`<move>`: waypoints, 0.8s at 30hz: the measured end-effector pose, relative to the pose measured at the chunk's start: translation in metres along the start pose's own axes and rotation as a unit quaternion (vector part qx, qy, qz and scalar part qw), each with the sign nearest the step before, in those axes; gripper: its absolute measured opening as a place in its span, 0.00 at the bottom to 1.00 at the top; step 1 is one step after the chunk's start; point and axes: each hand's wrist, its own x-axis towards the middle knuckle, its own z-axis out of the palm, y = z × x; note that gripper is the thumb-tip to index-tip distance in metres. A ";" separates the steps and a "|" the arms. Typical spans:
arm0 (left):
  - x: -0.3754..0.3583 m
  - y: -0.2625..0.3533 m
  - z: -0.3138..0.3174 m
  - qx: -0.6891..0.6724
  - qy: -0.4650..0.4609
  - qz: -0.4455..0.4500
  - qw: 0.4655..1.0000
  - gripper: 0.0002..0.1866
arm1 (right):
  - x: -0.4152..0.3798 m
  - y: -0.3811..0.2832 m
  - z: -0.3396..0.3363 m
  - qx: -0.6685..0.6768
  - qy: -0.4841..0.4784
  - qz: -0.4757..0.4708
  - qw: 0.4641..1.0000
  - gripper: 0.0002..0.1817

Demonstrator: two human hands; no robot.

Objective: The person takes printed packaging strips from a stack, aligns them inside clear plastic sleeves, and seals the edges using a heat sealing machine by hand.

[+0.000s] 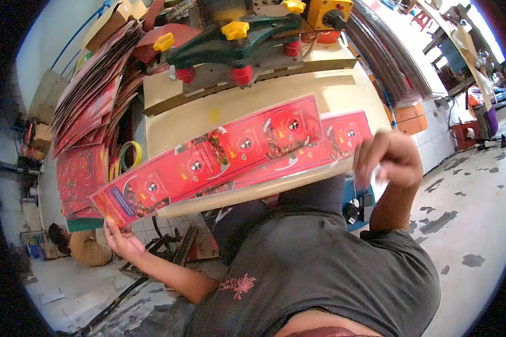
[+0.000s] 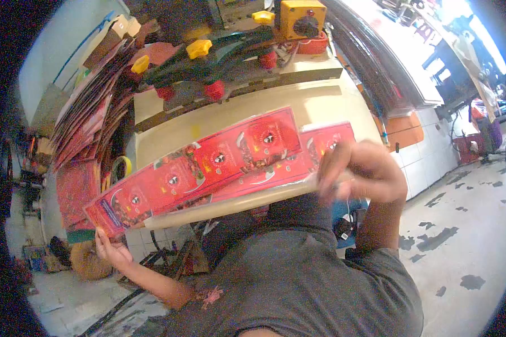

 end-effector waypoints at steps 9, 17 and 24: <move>0.005 0.000 -0.007 -0.133 -0.010 0.028 0.991 0.21 | 0.076 0.037 0.043 -0.424 0.073 -0.012 0.903 0.23; 0.001 0.012 0.000 -0.217 -0.036 0.046 0.975 0.30 | 0.099 0.050 0.066 -0.457 -0.112 -0.050 0.881 0.17; -0.034 0.035 0.069 -0.165 -0.125 0.004 0.978 0.37 | 0.087 0.030 0.052 -0.330 0.036 -0.007 0.943 0.12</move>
